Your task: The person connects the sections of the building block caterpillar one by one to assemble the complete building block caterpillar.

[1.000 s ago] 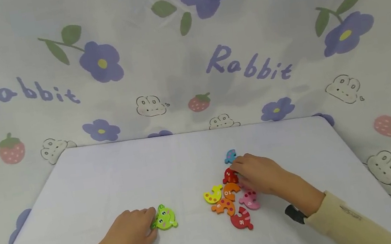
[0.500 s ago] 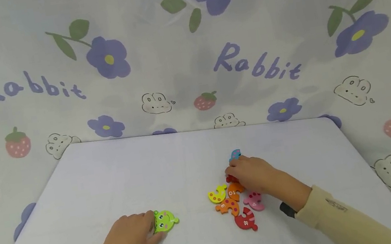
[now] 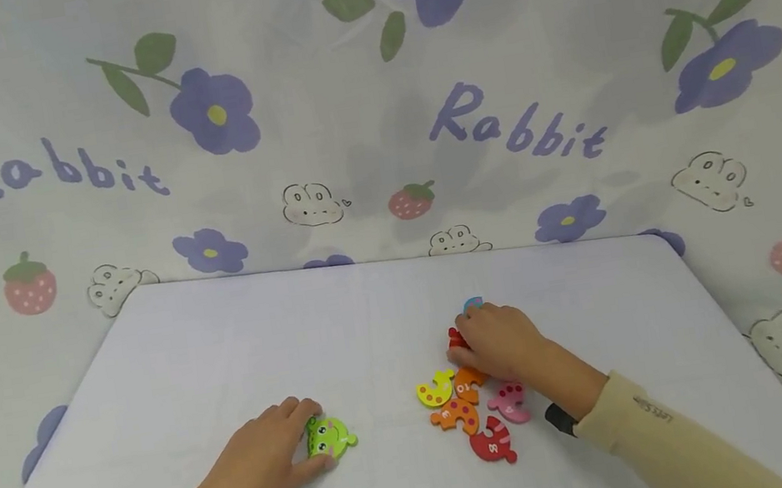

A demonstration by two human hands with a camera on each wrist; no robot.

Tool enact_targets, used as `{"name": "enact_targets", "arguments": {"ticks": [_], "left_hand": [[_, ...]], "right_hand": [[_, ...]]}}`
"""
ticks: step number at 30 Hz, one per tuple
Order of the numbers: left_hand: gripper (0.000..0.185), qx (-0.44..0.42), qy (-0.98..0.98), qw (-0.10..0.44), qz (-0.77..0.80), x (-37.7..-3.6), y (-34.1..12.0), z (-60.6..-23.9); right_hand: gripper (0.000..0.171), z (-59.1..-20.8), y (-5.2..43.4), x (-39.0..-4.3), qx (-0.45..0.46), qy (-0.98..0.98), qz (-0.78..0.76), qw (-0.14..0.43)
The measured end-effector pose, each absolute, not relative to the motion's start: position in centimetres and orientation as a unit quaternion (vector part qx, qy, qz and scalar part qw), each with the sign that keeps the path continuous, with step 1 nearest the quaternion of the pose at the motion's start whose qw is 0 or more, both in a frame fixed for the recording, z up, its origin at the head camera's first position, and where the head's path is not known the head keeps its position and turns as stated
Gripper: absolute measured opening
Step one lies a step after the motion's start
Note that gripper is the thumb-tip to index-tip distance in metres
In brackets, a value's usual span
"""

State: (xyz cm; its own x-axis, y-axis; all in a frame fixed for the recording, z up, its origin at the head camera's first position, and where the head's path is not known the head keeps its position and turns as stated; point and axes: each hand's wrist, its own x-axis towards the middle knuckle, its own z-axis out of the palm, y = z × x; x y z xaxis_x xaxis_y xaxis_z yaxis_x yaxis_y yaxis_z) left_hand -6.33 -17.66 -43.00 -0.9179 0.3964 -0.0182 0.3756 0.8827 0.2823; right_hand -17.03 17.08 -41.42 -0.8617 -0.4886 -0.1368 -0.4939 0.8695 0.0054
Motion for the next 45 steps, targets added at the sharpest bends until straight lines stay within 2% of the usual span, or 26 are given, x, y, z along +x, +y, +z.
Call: {"name": "enact_targets", "arguments": {"ticks": [4, 8, 13, 19, 23, 37, 45], "left_hand": [[0.051, 0.212, 0.957, 0.054, 0.191, -7.0, -18.1, -43.6], [0.049, 0.200, 0.950, 0.067, 0.232, -7.4, -18.8, -44.4], [0.052, 0.190, 0.944, 0.061, 0.262, -7.4, -19.5, -45.2], [0.059, 0.193, 0.936, 0.072, 0.286, -7.3, -20.0, -45.6], [0.057, 0.195, 0.936, 0.061, 0.286, -7.2, -20.0, -45.9], [0.053, 0.179, 0.937, 0.043, 0.296, -6.8, -19.9, -46.4], [0.050, 0.178, 0.936, 0.046, 0.300, -7.1, -19.9, -46.3]], "right_hand": [[0.057, -41.3, 17.1, -16.5, -0.238, 0.969, -0.003, 0.068], [0.060, -41.1, 17.5, -16.0, -0.258, 0.960, -0.018, 0.110], [0.056, -40.9, 18.1, -15.6, -0.261, 0.953, -0.037, 0.151], [0.048, -41.0, 18.4, -16.0, -0.255, 0.957, -0.041, 0.132], [0.047, -41.0, 18.1, -16.2, -0.251, 0.959, -0.042, 0.123], [0.058, -41.5, 16.8, -16.0, -0.222, 0.968, -0.005, 0.112], [0.060, -41.8, 17.4, -15.9, -0.236, 0.969, -0.014, 0.067]]}}
